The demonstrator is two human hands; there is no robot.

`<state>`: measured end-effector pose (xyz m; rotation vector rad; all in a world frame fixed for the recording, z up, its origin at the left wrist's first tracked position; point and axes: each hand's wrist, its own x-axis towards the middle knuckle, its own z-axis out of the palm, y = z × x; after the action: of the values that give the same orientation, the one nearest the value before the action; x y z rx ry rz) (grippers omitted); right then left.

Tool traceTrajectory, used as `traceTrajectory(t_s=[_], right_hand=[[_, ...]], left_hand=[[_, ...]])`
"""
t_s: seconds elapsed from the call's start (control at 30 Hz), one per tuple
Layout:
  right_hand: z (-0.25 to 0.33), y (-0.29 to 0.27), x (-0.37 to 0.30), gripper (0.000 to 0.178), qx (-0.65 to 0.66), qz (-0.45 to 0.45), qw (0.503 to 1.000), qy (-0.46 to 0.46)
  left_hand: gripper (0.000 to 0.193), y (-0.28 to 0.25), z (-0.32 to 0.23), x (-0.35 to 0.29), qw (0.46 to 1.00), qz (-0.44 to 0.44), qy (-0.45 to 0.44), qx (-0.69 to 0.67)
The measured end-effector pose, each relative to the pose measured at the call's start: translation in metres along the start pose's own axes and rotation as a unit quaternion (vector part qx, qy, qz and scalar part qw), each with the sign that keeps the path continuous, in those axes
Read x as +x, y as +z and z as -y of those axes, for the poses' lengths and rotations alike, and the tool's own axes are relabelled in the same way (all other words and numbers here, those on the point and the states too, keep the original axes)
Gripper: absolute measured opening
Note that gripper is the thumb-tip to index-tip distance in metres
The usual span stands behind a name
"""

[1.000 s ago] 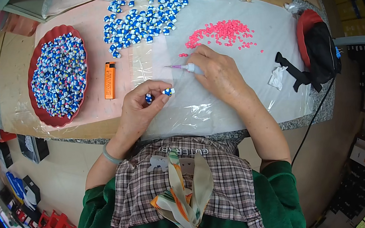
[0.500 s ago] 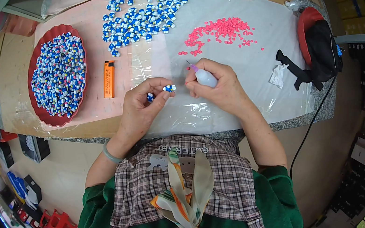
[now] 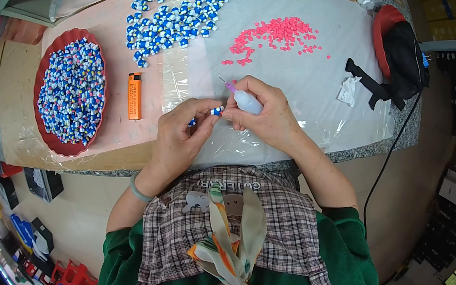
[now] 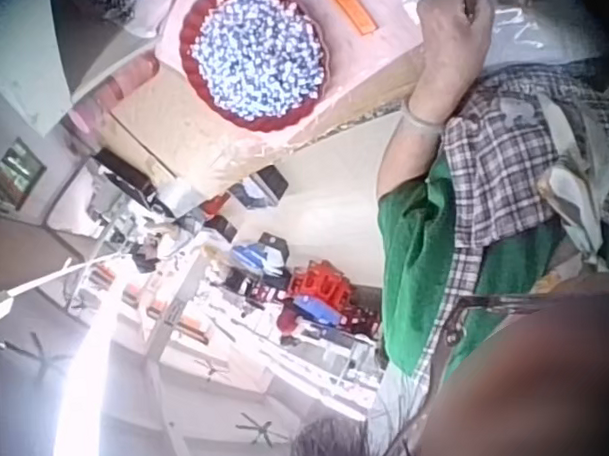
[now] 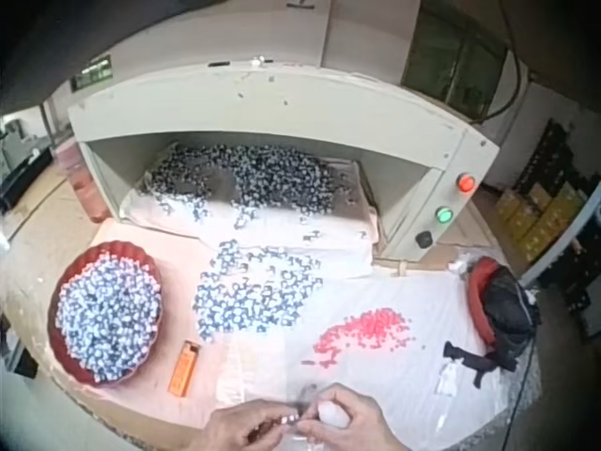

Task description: Applying glue to small blue and pink plastic parts at a factory workbench.

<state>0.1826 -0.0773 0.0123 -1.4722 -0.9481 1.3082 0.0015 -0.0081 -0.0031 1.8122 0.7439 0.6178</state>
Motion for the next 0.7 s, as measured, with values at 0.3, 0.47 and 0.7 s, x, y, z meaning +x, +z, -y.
traceTrajectory(t_s=[0.3, 0.47, 0.7], right_hand=[[-0.004, 0.002, 0.002, 0.021, -0.014, 0.002, 1.000, 0.001], [-0.006, 0.002, 0.003, 0.028, -0.082, -0.047, 0.995, -0.018], [-0.010, -0.006, 0.003, 0.025, 0.017, -0.038, 0.999, -0.026]], left_hand=[[0.022, 0.004, 0.009, -0.001, 0.993, -0.011, 0.097, 0.058], [0.025, 0.003, 0.008, 0.001, 0.997, -0.010, 0.068, 0.021], [0.022, -0.002, 0.003, 0.004, 0.944, 0.073, -0.174, -0.270]])
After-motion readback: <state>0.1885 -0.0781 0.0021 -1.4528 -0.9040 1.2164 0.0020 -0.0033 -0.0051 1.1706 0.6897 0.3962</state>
